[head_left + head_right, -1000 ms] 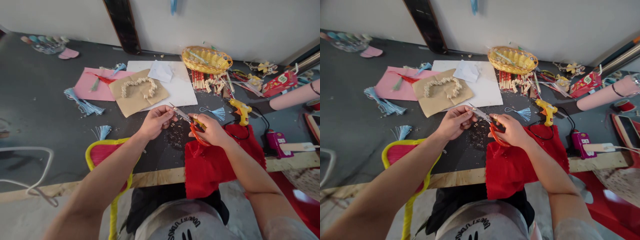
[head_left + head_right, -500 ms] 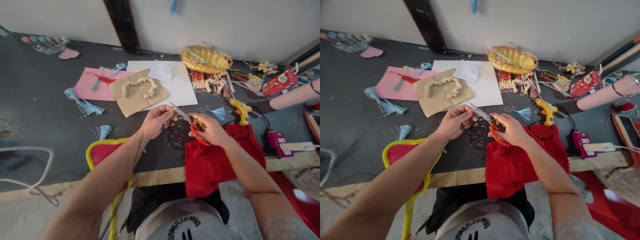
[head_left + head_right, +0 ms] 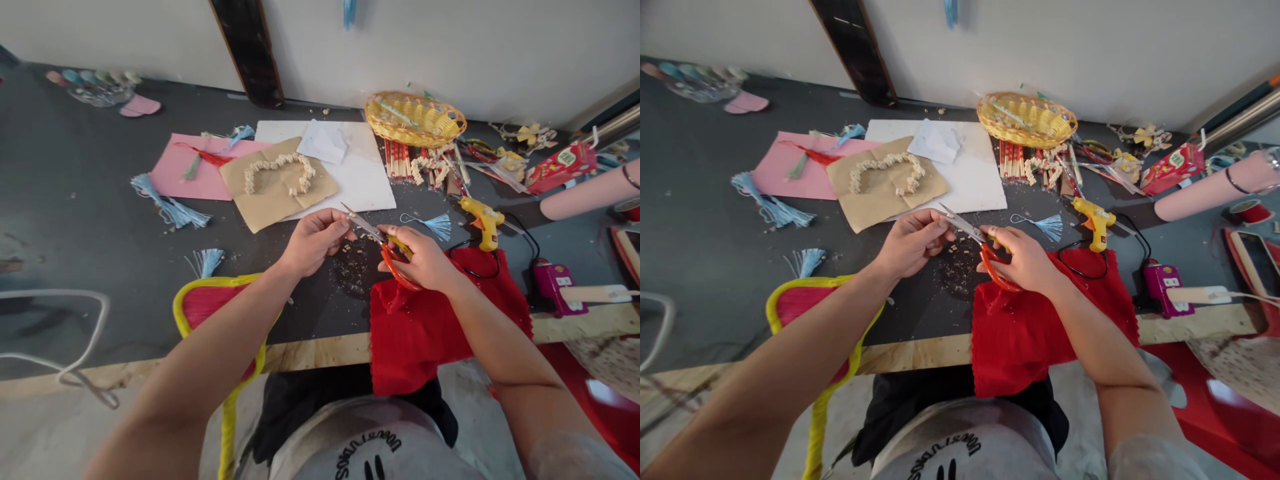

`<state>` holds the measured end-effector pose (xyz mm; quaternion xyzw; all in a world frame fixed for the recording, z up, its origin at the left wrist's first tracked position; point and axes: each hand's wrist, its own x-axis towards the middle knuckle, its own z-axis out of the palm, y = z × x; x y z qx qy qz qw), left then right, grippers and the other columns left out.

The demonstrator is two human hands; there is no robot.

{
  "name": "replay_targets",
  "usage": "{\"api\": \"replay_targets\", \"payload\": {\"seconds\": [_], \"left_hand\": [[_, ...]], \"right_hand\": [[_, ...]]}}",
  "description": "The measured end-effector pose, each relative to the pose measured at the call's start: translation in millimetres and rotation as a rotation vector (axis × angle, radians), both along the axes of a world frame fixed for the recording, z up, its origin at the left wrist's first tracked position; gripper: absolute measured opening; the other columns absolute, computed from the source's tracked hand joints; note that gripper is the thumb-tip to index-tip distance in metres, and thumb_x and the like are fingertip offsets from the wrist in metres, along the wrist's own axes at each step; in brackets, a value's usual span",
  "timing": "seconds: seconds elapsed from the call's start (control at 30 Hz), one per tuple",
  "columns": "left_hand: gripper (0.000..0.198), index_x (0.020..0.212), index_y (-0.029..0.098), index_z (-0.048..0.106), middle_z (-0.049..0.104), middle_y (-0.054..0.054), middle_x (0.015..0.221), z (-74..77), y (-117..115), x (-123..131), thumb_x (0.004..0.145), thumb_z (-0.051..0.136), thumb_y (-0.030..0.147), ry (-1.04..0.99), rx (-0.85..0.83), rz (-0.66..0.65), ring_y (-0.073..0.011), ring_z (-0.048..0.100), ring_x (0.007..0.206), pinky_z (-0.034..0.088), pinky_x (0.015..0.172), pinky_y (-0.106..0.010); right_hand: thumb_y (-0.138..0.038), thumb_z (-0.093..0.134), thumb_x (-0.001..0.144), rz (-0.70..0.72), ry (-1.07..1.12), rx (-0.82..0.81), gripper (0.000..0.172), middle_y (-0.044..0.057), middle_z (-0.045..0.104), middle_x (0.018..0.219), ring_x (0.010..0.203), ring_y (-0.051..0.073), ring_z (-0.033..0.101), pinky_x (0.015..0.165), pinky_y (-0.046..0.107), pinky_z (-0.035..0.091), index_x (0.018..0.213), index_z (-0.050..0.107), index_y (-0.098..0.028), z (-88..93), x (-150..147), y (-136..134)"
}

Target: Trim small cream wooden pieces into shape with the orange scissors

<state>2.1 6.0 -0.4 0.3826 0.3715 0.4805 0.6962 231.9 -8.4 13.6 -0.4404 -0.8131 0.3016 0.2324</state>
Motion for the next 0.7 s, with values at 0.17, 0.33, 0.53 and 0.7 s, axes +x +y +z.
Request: {"api": "replay_targets", "payload": {"seconds": [0.17,0.33,0.53,0.7], "left_hand": [[0.027,0.072,0.015,0.06,0.066,0.0,0.061,-2.5,0.7,0.2,0.074,0.076,0.036,0.058,0.027,0.019,-0.0016,0.035,0.038,0.025,0.037,-0.016],[0.026,0.072,0.015,0.06,0.066,0.0,0.061,-4.1,0.3,-0.3,0.075,0.075,0.037,0.085,0.04,0.028,-0.0019,0.036,0.038,0.025,0.037,-0.016],[0.026,0.075,0.014,0.063,0.066,0.0,0.061,-3.1,0.5,-0.2,0.074,0.076,0.036,0.044,0.022,0.045,-0.0017,0.036,0.04,0.025,0.037,-0.015],[0.025,0.079,0.014,0.065,0.068,-0.002,0.065,2.3,0.7,-0.3,0.072,0.078,0.035,-0.015,-0.019,0.079,-0.0024,0.039,0.043,0.024,0.038,-0.014]], "right_hand": [[-0.05,0.073,0.077,-0.006,-0.001,-0.004,0.064,0.008,0.065,0.105,0.1,0.023,0.062,0.09,0.039,0.052,0.132,0.054,-0.023,-0.7,0.3,0.0],[-0.049,0.073,0.077,-0.006,-0.005,-0.013,0.064,0.007,0.064,0.103,0.099,0.023,0.062,0.089,0.039,0.052,0.132,0.054,-0.023,-0.6,0.0,-0.1],[-0.048,0.073,0.077,-0.021,0.029,-0.027,0.063,0.008,0.063,0.11,0.095,0.021,0.062,0.082,0.037,0.054,0.132,0.053,-0.023,1.3,-0.2,-0.8],[-0.043,0.071,0.079,-0.058,0.009,0.058,0.064,0.012,0.058,0.125,0.097,0.023,0.061,0.08,0.04,0.054,0.134,0.046,-0.023,0.7,1.5,-0.8]]}}
